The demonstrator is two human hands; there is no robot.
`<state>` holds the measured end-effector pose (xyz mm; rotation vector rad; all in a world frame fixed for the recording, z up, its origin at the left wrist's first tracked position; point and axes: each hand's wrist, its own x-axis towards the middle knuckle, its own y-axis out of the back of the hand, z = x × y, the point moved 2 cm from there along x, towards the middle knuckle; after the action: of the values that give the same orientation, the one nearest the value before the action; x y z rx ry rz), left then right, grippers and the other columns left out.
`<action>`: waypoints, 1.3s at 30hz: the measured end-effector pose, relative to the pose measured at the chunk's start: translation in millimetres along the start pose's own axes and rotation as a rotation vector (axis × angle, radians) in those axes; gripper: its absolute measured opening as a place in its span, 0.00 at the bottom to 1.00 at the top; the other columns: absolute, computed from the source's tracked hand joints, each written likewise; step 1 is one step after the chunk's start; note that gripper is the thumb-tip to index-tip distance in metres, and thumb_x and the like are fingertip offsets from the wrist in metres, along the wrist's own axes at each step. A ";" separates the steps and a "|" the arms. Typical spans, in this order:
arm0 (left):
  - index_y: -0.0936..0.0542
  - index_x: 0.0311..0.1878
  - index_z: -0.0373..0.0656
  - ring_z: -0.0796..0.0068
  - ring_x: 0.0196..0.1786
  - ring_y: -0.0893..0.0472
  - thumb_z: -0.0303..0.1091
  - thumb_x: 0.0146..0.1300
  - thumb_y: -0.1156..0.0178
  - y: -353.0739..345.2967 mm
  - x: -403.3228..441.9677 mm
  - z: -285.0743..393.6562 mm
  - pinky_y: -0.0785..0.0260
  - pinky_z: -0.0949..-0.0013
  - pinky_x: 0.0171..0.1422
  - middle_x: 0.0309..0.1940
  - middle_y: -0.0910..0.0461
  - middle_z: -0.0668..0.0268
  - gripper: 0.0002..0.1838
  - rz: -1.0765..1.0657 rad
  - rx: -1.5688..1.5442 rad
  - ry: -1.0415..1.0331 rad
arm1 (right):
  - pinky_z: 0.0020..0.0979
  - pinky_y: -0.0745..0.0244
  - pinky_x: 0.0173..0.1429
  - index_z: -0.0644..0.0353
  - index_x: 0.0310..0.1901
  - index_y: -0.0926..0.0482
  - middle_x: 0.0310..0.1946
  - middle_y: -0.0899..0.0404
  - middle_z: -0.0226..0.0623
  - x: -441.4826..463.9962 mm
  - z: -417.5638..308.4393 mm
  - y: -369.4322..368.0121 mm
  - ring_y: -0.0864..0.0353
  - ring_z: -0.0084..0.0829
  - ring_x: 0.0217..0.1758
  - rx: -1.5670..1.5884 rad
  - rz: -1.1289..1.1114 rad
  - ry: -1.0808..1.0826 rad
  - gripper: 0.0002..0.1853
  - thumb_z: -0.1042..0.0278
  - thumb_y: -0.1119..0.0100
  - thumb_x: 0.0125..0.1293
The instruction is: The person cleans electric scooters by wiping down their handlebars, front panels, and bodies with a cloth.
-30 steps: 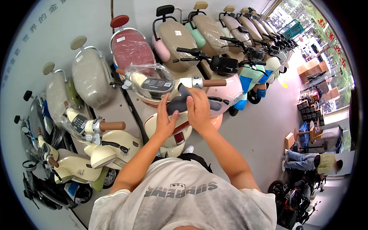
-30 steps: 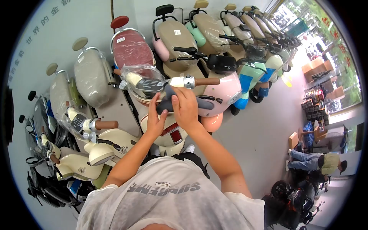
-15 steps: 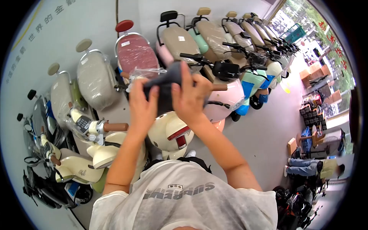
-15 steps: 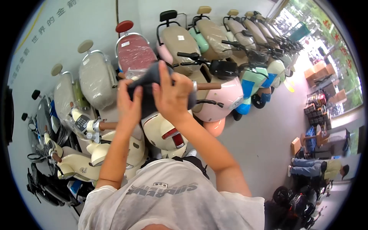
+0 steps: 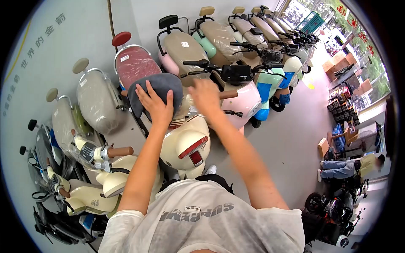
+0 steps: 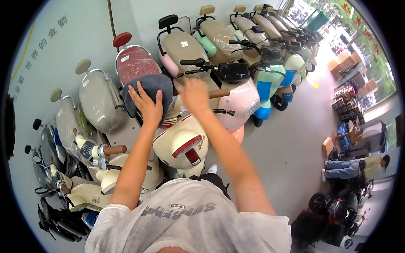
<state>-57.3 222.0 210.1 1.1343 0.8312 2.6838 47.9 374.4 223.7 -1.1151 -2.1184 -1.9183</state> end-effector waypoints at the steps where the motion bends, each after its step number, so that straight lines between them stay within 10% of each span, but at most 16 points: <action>1: 0.46 0.78 0.38 0.31 0.80 0.60 0.57 0.68 0.42 -2.9 2.1 1.2 0.64 0.36 0.80 0.78 0.60 0.37 0.45 0.027 0.012 0.015 | 0.45 0.29 0.59 0.63 0.52 0.19 0.47 0.20 0.47 3.7 25.6 3.3 0.23 0.45 0.56 -0.079 -0.101 -0.040 0.24 0.48 0.44 0.70; 9: 0.34 0.71 0.40 0.36 0.78 0.52 0.57 0.68 0.44 -20.0 19.4 -11.1 0.58 0.37 0.78 0.76 0.49 0.42 0.37 0.227 0.061 0.013 | 0.44 0.23 0.32 0.56 0.18 0.16 0.18 0.17 0.44 -4.9 90.0 -4.4 0.16 0.46 0.23 -0.323 -0.147 -0.092 0.29 0.48 0.52 0.72; 17: 0.33 0.70 0.39 0.41 0.76 0.41 0.53 0.74 0.51 -15.3 23.1 -45.0 0.51 0.46 0.78 0.73 0.38 0.44 0.32 0.296 -0.130 0.022 | 0.46 0.23 0.35 0.61 0.18 0.16 0.18 0.18 0.48 -4.3 90.1 -3.1 0.16 0.49 0.24 -0.296 -0.185 -0.112 0.31 0.48 0.54 0.72; 24: 0.27 0.71 0.49 0.52 0.80 0.46 0.53 0.78 0.55 -59.0 6.0 -171.0 0.54 0.56 0.81 0.79 0.48 0.49 0.27 0.293 -0.679 0.620 | 0.44 0.25 0.32 0.56 0.16 0.16 0.15 0.19 0.43 -6.1 87.5 -2.8 0.18 0.46 0.20 -0.333 -0.163 -0.085 0.28 0.51 0.51 0.71; 31: 0.51 0.81 0.47 0.48 0.81 0.51 0.65 0.69 0.46 -71.1 -10.2 -204.9 0.51 0.52 0.81 0.81 0.57 0.47 0.48 0.260 -0.194 1.057 | 0.44 0.26 0.29 0.56 0.15 0.18 0.15 0.19 0.43 -8.9 91.6 -7.9 0.19 0.45 0.19 -0.312 -0.096 -0.065 0.27 0.52 0.49 0.70; 33: 0.59 0.81 0.40 0.48 0.81 0.51 0.72 0.55 0.36 -61.5 -14.6 -179.5 0.53 0.53 0.83 0.80 0.57 0.46 0.66 0.385 -0.309 1.292 | 0.45 0.27 0.28 0.54 0.14 0.19 0.14 0.20 0.42 -9.6 93.0 -10.5 0.20 0.45 0.18 -0.335 -0.016 -0.023 0.25 0.53 0.47 0.68; 34: 0.59 0.80 0.38 0.47 0.73 0.34 0.76 0.44 0.31 -37.5 -4.0 -132.8 0.39 0.51 0.76 0.79 0.51 0.47 0.74 0.382 -0.360 1.433 | 0.45 0.27 0.28 0.54 0.14 0.19 0.14 0.20 0.42 -8.9 91.9 -8.7 0.20 0.45 0.18 -0.337 -0.014 -0.022 0.25 0.53 0.47 0.68; 39: 0.51 0.78 0.36 0.52 0.65 0.25 0.68 0.36 0.21 -17.0 11.8 -101.3 0.26 0.55 0.67 0.73 0.39 0.49 0.74 0.462 -1.078 1.557 | 0.46 0.24 0.32 0.58 0.16 0.17 0.15 0.20 0.46 -7.7 90.0 -5.8 0.18 0.48 0.20 -0.305 -0.094 -0.073 0.27 0.51 0.48 0.69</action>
<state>-137.6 195.1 150.9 -1.2089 -1.0029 3.0684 86.6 451.2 195.5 -1.1689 -1.9915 -2.3404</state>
